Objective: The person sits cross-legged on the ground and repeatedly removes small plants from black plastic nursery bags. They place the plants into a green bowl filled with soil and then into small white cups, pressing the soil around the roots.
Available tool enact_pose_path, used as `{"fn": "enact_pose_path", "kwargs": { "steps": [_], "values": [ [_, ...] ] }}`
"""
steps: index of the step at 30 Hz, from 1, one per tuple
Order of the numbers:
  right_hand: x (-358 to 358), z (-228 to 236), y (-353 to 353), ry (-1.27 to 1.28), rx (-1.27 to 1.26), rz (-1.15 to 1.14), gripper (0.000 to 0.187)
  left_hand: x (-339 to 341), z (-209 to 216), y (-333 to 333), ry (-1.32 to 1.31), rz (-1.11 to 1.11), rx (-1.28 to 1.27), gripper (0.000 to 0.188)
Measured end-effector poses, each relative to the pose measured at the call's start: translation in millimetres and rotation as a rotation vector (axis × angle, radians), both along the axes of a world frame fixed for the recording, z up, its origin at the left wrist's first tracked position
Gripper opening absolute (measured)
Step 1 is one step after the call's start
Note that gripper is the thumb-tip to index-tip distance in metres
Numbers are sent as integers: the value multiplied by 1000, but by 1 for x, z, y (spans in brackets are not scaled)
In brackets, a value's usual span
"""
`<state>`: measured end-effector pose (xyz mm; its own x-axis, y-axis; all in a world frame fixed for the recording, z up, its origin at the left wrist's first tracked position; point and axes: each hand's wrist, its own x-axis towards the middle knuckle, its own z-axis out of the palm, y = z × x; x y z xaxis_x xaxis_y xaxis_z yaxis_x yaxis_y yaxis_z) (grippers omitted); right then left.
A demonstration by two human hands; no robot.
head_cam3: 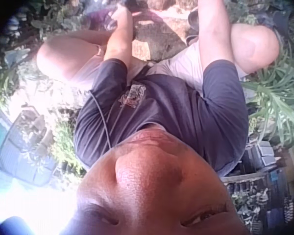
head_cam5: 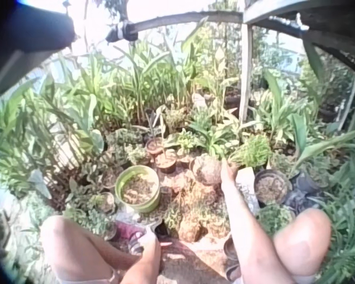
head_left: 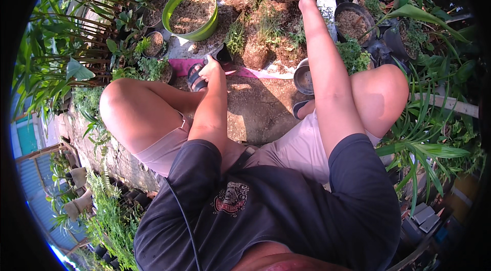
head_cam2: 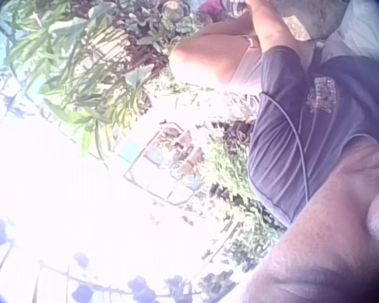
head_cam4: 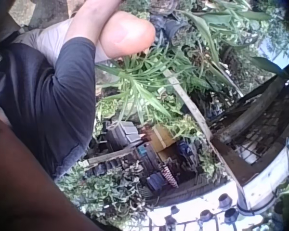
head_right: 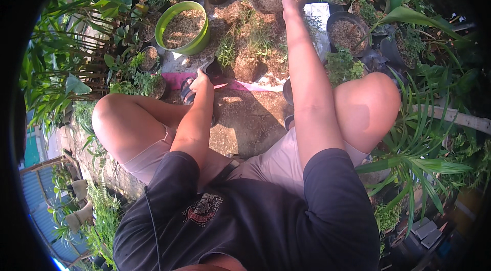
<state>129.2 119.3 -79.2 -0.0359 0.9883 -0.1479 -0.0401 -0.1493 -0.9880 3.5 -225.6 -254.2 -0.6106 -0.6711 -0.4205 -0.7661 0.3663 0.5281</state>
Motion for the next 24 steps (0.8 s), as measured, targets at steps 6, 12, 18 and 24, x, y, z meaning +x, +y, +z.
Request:
{"fn": "enact_pose_path", "kwargs": {
  "steps": [6, 12, 18, 24],
  "values": [
    [3, -2, 3, -151, 197, 40, 31, 9, 56, 51, 731, -341, -233, 66],
    [2, -2, 7, -298, 402, 221, 35, 20, 137, 143, 922, -1448, 421, 69],
    [-14, -5, 1, -448, 544, 407, 49, 18, 194, 194, 635, -1908, 553, 118],
    [-18, 0, -5, -421, 518, 561, 53, 10, 194, 198, 629, -1821, 511, 111]
  ]
}}
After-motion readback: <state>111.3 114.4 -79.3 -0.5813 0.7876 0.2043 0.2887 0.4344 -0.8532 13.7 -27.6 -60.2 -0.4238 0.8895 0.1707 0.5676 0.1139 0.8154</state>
